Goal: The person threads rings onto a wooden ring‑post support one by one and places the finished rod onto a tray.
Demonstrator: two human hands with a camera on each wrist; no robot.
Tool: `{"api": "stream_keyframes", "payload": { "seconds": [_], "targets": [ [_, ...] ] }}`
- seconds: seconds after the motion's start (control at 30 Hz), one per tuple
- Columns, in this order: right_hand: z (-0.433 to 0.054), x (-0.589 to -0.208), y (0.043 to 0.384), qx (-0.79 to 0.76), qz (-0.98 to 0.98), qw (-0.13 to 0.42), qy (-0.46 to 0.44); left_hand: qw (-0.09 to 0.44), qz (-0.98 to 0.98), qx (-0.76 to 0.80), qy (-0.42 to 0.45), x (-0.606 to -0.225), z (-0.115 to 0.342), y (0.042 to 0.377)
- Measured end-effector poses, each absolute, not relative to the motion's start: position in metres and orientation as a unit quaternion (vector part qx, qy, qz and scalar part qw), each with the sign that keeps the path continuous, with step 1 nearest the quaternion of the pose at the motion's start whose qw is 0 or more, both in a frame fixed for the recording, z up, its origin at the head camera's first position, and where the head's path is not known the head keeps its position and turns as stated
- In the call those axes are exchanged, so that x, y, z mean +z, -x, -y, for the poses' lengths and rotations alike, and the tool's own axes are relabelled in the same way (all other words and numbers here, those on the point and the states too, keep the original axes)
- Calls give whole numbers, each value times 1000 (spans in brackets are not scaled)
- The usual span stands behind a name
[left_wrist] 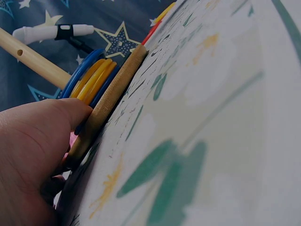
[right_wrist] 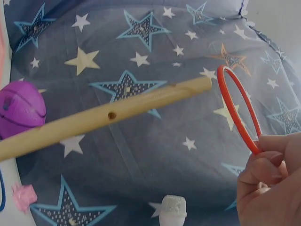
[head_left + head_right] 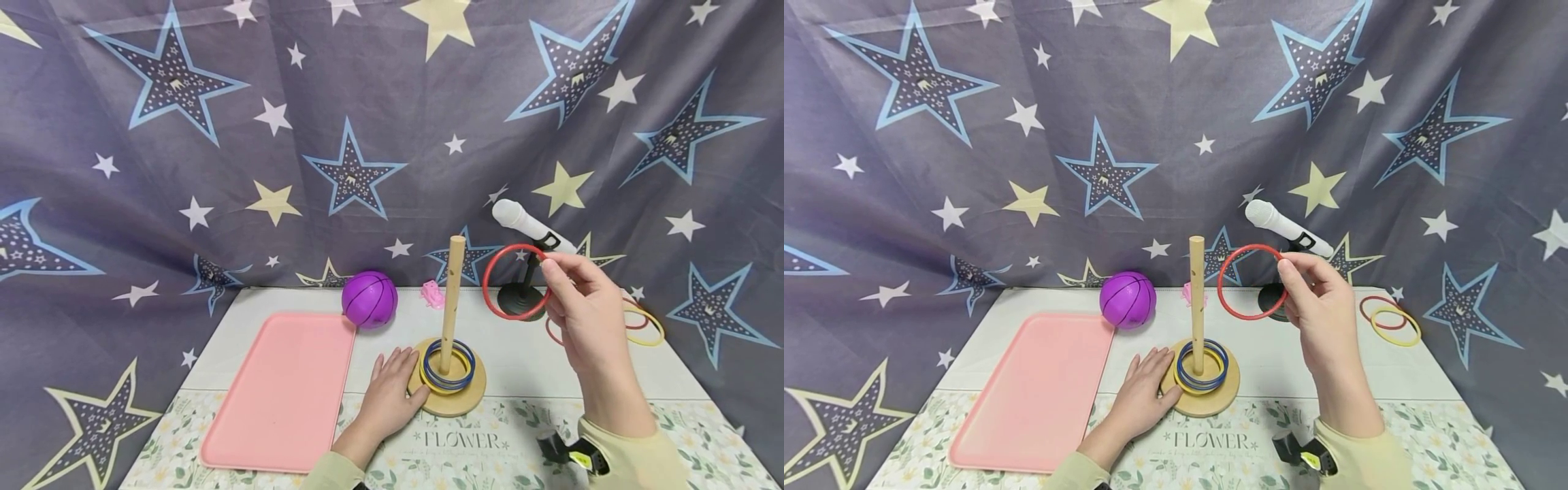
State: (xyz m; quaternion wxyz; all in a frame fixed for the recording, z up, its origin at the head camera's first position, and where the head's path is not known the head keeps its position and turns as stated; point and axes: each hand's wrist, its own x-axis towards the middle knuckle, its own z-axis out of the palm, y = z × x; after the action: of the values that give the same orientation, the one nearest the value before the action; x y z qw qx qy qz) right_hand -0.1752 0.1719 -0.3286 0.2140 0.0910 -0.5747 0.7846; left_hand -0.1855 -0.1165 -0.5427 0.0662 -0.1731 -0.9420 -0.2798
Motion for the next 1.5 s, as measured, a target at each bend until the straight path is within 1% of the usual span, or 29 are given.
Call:
{"api": "stream_keyframes", "payload": {
  "seconds": [0.33,0.63,0.97,1.5],
  "targets": [
    [-145,-317,184,794,561,203,-118,66,941,-284,174,-543,117,186],
    [-126,-322,199,795,567,184,-110,68,941,-279,178,-543,118,185],
    [-116,-339,211,793,580,164,-85,71,941,-278,180,-542,118,185],
    [-117,-385,217,776,623,101,-6,66,943,-277,175,-542,117,185]
  ]
}}
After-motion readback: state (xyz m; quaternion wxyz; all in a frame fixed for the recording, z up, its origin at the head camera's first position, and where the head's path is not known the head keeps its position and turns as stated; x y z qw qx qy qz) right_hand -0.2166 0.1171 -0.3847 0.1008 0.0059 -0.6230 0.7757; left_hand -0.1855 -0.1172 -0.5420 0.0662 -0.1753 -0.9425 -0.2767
